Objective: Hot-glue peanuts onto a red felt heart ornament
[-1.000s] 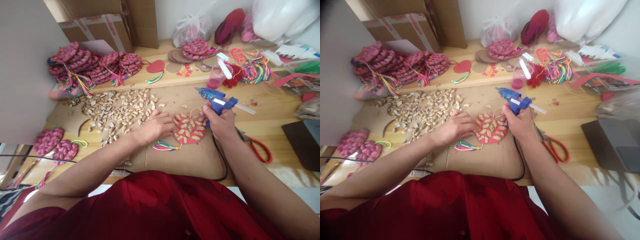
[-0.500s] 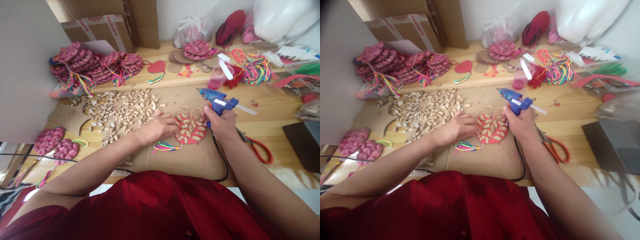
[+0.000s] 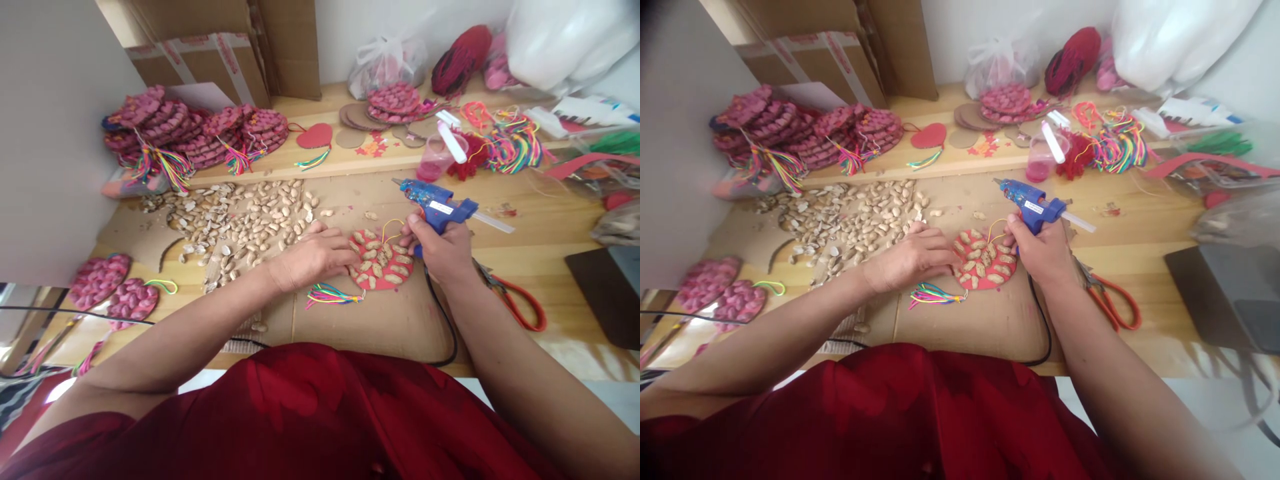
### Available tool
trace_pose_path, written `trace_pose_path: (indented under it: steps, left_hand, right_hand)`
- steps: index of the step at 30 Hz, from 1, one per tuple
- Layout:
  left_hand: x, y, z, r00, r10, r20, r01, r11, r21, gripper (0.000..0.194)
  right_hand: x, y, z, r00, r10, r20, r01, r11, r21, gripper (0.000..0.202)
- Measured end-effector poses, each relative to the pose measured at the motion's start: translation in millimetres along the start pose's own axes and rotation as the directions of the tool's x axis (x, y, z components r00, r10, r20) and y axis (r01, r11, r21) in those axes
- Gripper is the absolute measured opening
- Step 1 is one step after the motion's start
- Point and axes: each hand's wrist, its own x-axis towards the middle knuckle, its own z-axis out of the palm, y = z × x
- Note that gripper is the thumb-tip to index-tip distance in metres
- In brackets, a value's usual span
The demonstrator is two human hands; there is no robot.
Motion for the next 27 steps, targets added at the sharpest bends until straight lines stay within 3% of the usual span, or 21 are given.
trace_pose_path:
  steps: [4, 8, 12, 15, 18, 22, 27]
  left_hand:
    - [-14, -10, -15.0, 0.991, -0.073, -0.115, 0.073, 0.997, -0.007, 0.021]
    - [-43, -31, -38.9, 0.93, -0.273, -0.248, 0.297, 0.953, 0.063, 0.026]
    - [-83, -54, -59.5, 0.783, -0.478, -0.397, 0.543, 0.838, 0.062, 0.023]
    - [-113, -69, -68.2, 0.64, -0.614, -0.463, 0.701, 0.713, 0.025, 0.022]
    - [-135, -78, -69.5, 0.54, -0.694, -0.476, 0.774, 0.632, -0.043, 0.017]
    - [-146, -83, -63.3, 0.53, -0.712, -0.461, 0.777, 0.625, -0.073, 0.011]
    - [-135, -83, -55.8, 0.651, -0.629, -0.425, 0.687, 0.726, -0.022, 0.015]
  right_hand:
    - [-1, -2, 0, 1.0, 0.012, -0.005, -0.012, 1.0, -0.003, 0.024]
    - [-4, -11, 0, 0.999, 0.044, 0.001, -0.044, 0.999, -0.009, 0.02]
    - [-6, -19, -1, 0.998, 0.06, -0.031, -0.061, 0.998, -0.022, 0.017]
    - [-3, -18, -2, 0.997, 0.077, -0.026, -0.078, 0.996, -0.039, 0.016]
    - [-1, -16, -2, 0.993, 0.119, -0.014, -0.12, 0.99, -0.068, 0.017]
    - [-3, -21, 3, 0.993, 0.109, -0.055, -0.115, 0.985, -0.132, 0.014]
    - [-7, -27, 6, 0.993, 0.102, -0.065, -0.112, 0.978, -0.175, 0.012]
